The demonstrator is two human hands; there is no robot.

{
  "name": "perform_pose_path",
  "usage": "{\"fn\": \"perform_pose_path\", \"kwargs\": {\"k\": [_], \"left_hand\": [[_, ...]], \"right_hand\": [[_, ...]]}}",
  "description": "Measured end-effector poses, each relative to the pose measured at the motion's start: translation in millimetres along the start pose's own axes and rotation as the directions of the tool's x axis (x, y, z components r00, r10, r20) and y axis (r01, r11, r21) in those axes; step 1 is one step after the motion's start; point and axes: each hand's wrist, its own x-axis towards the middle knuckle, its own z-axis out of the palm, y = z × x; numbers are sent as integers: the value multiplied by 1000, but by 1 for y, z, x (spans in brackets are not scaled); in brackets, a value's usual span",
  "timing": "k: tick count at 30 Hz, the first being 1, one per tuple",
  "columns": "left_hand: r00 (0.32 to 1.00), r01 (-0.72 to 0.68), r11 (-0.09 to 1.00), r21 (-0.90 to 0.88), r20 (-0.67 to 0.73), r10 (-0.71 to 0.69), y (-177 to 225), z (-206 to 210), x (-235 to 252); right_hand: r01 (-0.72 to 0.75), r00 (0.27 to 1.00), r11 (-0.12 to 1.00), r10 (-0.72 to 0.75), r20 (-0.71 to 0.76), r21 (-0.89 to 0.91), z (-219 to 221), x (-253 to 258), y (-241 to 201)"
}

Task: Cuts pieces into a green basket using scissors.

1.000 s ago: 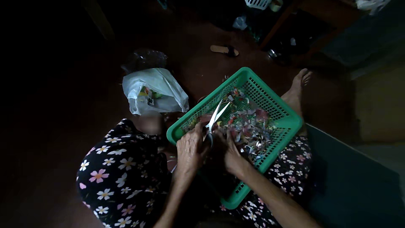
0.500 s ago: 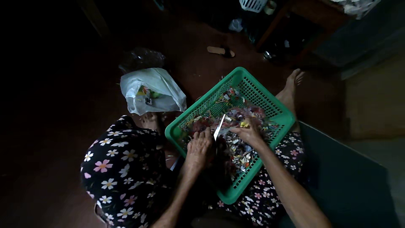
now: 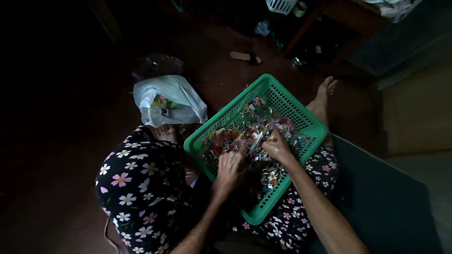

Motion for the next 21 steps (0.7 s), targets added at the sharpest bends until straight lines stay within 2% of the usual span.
{"fn": "perform_pose_path", "kwargs": {"k": [3, 5, 7, 11, 15, 17, 19, 21], "left_hand": [[990, 34, 999, 21, 137, -36, -1, -5, -2], [984, 52, 998, 22, 169, -55, -3, -1, 0], [989, 38, 999, -10, 145, -36, -4, 3, 3], [1000, -13, 999, -51, -1, 13, -6, 9, 6], [998, -53, 994, -91, -31, 50, -6, 8, 4], [999, -25, 996, -83, 29, 27, -6, 2, 4], [984, 46, 999, 0, 173, -45, -8, -10, 4], [965, 83, 996, 36, 245, -89, -12, -18, -1]], "right_hand": [[29, 1000, 998, -29, 4, -51, 0, -4, 2], [76, 997, 987, -76, 2, -143, 1, -10, 3], [120, 993, 962, -114, 35, -245, 3, -13, 3], [144, 987, 923, -108, 118, -357, 0, -14, 1], [107, 994, 928, -102, 32, -356, -12, -8, 5], [149, 982, 917, -180, -49, -371, -17, -6, 10], [203, 965, 906, -250, -83, -371, -24, -3, 17], [250, 942, 857, -323, -92, -451, -34, 5, 25]]}}
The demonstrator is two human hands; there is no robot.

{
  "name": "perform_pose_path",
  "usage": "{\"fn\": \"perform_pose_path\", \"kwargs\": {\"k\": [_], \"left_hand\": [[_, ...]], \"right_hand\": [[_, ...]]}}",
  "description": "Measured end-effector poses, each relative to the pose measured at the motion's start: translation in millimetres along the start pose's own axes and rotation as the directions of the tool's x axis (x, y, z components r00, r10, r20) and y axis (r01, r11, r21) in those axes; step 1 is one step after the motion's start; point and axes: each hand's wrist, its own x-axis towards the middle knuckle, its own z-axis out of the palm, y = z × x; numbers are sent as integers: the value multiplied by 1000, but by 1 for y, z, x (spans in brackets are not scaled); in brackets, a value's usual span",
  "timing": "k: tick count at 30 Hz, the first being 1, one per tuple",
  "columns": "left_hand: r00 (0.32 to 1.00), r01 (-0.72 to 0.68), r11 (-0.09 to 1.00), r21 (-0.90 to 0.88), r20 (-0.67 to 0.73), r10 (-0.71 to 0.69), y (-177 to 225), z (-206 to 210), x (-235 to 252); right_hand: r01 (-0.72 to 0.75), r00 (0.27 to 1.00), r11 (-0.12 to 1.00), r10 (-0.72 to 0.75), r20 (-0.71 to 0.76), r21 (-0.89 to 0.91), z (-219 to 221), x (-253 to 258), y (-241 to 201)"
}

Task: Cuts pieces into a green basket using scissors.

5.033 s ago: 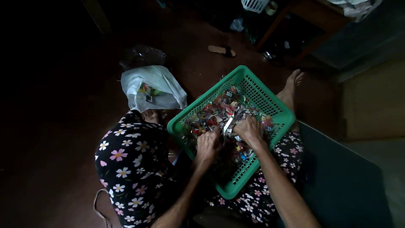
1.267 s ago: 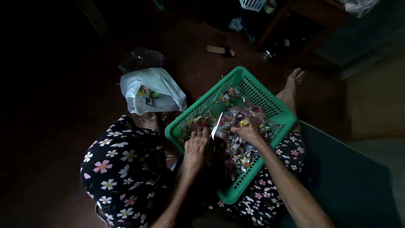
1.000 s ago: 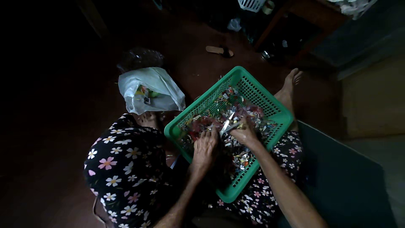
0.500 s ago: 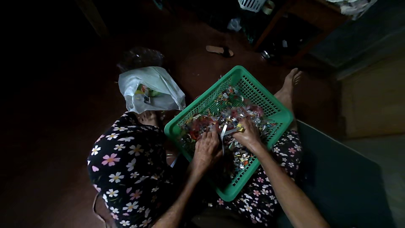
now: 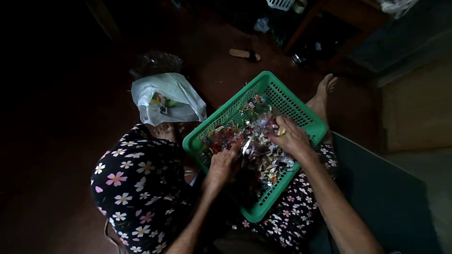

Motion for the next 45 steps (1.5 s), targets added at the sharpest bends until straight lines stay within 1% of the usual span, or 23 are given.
{"fn": "perform_pose_path", "kwargs": {"k": [2, 4, 6, 8, 10, 12, 14, 15, 17, 18, 20, 23, 25, 27, 29, 30, 32, 34, 36, 38, 40, 42, 45], "left_hand": [[1000, -23, 999, -50, -18, 22, -8, -3, -8], [996, -60, 989, -138, -78, 49, -17, -5, -12], [988, -69, 980, -188, -147, 41, -22, -7, -11], [974, -52, 978, -201, -228, 5, -22, -6, -8], [955, -51, 980, -191, -297, -8, -22, -3, -5], [960, -25, 983, -181, -280, -27, -20, -4, -4], [971, -1, 985, -175, -236, -41, -17, -5, -2], [974, 9, 984, -177, -221, -48, -15, -5, -2], [971, 22, 985, -169, -229, -61, -12, -4, 0], [967, 28, 987, -159, -245, -67, -11, -3, 1], [959, 29, 991, -131, -276, -64, -10, 0, 4], [969, -5, 994, -108, -247, -22, -10, 6, 7], [977, -36, 994, -99, -214, 14, -9, 9, 8], [977, -44, 997, -67, -211, 29, -5, 12, 10], [968, -64, 996, -56, -248, 48, 0, 16, 10], [958, -82, 994, -70, -282, 59, 1, 17, 10], [933, -95, 993, -75, -355, 62, 3, 20, 11], [913, -119, 989, -83, -401, 76, 2, 22, 11], [911, -121, 987, -103, -406, 70, 0, 21, 11], [938, -89, 990, -110, -343, 46, -2, 16, 9], [966, -78, 990, -116, -256, 45, -4, 13, 7], [981, -89, 988, -125, -183, 66, -3, 14, 6], [985, -89, 991, -104, -153, 73, 3, 17, 10]], "right_hand": [[21, 999, 999, -19, 39, -45, -8, -4, 2], [37, 996, 996, -30, 89, -82, -11, -21, -10], [111, 972, 988, -86, 220, -104, 0, -44, -31], [254, 892, 960, -186, 412, -116, 30, -68, -50], [396, 810, 907, -272, 519, -142, 66, -79, -53], [419, 805, 897, -294, 515, -142, 78, -69, -47], [302, 838, 947, -210, 503, -107, 62, -43, -44], [232, 877, 970, -177, 446, -72, 57, -29, -41], [114, 966, 993, -113, 234, 10, 57, -2, -26], [85, 985, 994, -94, 148, 68, 58, 10, -18], [49, 993, 975, -70, 91, 215, 53, 24, -10], [-26, 992, 921, -24, 122, 388, 38, 25, -12], [-68, 987, 910, 1, 163, 408, 31, 20, -15], [-66, 989, 913, 7, 148, 402, 32, 16, -15], [-89, 991, 904, 38, 130, 418, 31, 10, -18], [-139, 986, 895, 87, 139, 424, 30, 7, -22], [-264, 958, 888, 198, 205, 377, 23, 7, -32], [-322, 937, 883, 247, 246, 342, 17, 8, -37], [-319, 943, 873, 252, 218, 370, 13, 8, -38], [-303, 952, 849, 252, 172, 433, 10, 6, -37], [-276, 961, 851, 237, 142, 447, 7, 4, -36], [-230, 971, 882, 179, 158, 412, 7, 2, -34], [-146, 983, 898, 86, 160, 414, 17, 0, -32]]}}
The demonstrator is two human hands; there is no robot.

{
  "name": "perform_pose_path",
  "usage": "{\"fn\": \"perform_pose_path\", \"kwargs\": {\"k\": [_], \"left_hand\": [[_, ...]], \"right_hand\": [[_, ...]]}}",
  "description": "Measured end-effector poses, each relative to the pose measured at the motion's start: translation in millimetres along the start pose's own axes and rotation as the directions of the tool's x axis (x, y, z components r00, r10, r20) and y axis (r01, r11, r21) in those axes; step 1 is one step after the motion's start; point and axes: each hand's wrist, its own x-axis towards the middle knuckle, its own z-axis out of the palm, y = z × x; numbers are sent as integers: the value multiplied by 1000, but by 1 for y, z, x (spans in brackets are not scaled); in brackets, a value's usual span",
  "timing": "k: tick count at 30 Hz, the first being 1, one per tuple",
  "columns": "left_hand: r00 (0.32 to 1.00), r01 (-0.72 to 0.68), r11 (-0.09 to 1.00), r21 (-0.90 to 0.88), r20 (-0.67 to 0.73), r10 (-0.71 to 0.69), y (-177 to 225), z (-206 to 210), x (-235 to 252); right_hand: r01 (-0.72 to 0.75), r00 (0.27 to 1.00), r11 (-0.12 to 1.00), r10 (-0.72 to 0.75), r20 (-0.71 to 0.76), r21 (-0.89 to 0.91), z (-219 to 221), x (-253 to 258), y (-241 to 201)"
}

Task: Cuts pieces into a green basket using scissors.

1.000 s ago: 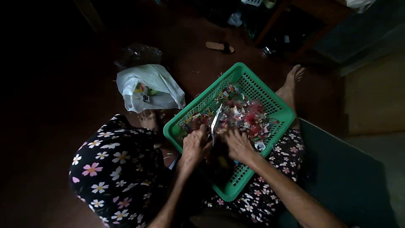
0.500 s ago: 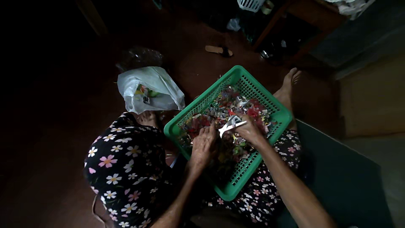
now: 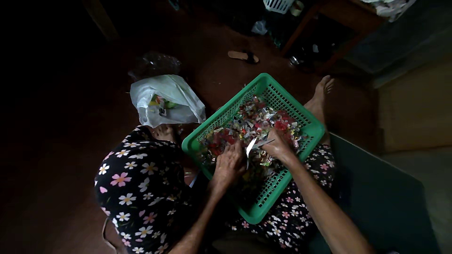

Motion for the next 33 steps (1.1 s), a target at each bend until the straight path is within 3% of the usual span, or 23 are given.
{"fn": "perform_pose_path", "kwargs": {"k": [4, 7, 10, 12, 14, 16, 17, 19, 21, 22, 25, 29, 31, 33], "left_hand": [[994, 18, 1000, 6, -111, -17, -1, -2, 0], [983, 30, 1000, 1, -181, -29, -3, -13, -6], [995, 73, 994, 85, -72, -67, -9, -28, -13], [995, 104, 990, 98, -14, -103, -12, -34, -18], [990, 116, 989, 90, -92, -108, -14, -37, -18], [966, 95, 992, 83, -246, -72, -16, -39, -17], [948, 103, 990, 98, -311, -68, -15, -41, -16], [908, 118, 988, 101, -414, -66, -13, -45, -16], [892, 117, 989, 86, -446, -67, -12, -46, -18], [896, 118, 990, 78, -437, -73, -13, -46, -18], [922, 149, 987, 52, -369, -120, -13, -43, -17], [947, 160, 987, 35, -287, -143, -10, -38, -12], [960, 193, 980, 53, -219, -177, -7, -38, -11], [965, 220, 969, 110, -168, -200, -8, -37, -9]], "right_hand": [[-109, 994, 994, 110, 21, -20, 2, 4, -1], [29, 996, 978, -46, -77, -208, -9, 5, 15], [82, 997, 892, -79, 24, -445, -21, -4, 14], [140, 990, 849, -117, 77, -510, -12, -24, -3], [375, 915, 760, -395, 80, -532, 21, -43, -12], [617, 717, 612, -696, 33, -494, 69, -52, -12], [687, 660, 577, -750, 46, -442, 89, -53, -10], [723, 630, 561, -775, 53, -403, 117, -40, -6], [663, 745, 661, -630, 219, -351, 111, -23, -8], [636, 769, 678, -599, 223, -368, 104, -13, -4], [553, 825, 727, -544, 150, -407, 64, 9, 18], [394, 918, 913, -397, -5, -103, -10, 4, 24], [338, 929, 926, -357, -95, -171, -38, -3, 33], [142, 986, 937, -161, -35, -318, -51, -7, 45]]}}
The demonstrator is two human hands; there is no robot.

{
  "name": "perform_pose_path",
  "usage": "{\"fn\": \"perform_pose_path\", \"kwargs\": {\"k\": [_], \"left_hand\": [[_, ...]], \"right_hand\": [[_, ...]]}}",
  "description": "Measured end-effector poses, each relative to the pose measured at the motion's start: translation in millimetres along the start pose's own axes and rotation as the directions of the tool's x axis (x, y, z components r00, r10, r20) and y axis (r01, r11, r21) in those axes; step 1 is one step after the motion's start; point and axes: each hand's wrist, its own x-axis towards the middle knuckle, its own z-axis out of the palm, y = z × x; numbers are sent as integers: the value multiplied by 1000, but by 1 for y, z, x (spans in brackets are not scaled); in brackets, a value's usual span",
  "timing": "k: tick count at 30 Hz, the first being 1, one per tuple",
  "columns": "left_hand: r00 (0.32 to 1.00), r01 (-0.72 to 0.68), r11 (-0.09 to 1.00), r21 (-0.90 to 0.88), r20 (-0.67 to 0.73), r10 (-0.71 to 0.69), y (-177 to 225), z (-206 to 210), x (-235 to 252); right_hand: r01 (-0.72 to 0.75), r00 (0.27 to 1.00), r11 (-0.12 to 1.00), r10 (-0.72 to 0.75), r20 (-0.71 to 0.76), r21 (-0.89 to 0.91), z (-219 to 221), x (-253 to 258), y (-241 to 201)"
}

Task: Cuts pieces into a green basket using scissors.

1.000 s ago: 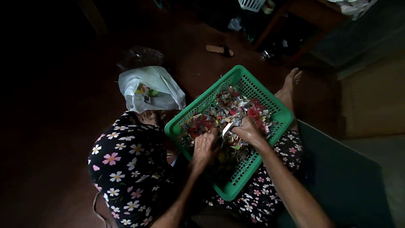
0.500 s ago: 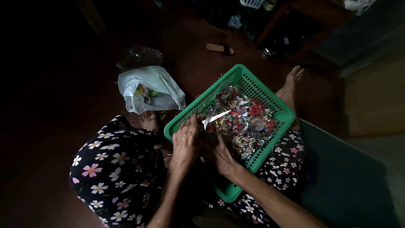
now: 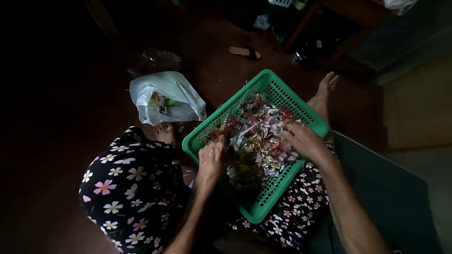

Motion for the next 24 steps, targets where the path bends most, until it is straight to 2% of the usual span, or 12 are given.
{"fn": "perform_pose_path", "kwargs": {"k": [1, 3, 6, 8, 10, 12, 14, 16, 19, 22, 24], "left_hand": [[1000, 4, 1000, 26, 22, -4, 0, 1, 1], [998, 8, 998, 58, 63, -12, 0, 3, 2], [997, 1, 998, 61, 75, -5, 1, 4, 2], [997, 12, 999, 52, 71, -16, 1, 1, 0], [999, 18, 999, 29, 49, -19, 0, 1, -2], [999, -33, 999, -7, -7, 33, -4, 5, -3], [996, -81, 995, -50, 24, 82, -9, 6, -6], [988, -117, 989, -86, 93, 125, -11, 11, -6], [974, -166, 981, -103, 138, 180, -5, 23, -2], [977, -187, 978, -94, 83, 194, 3, 30, 0], [973, -232, 967, -109, -38, 229, 1, 37, 3]], "right_hand": [[-122, 986, 991, 126, 113, -47, 1, -4, 0], [-212, 941, 970, 236, 243, -121, 23, -13, -19], [-102, 917, 968, 181, 355, -230, 70, -23, -62], [-87, 942, 985, 130, 310, -147, 79, -17, -69], [-117, 981, 990, 103, 164, 81, 76, -3, -56], [-170, 985, 939, 158, 64, 298, 68, 9, -45], [-246, 967, 874, 249, 49, 419, 59, 13, -45], [-295, 952, 835, 299, 68, 465, 52, 12, -50], [-312, 949, 849, 301, 94, 426, 45, 8, -61], [-286, 958, 875, 255, 132, 391, 44, 8, -66], [-266, 963, 873, 222, 153, 408, 46, 11, -66]]}}
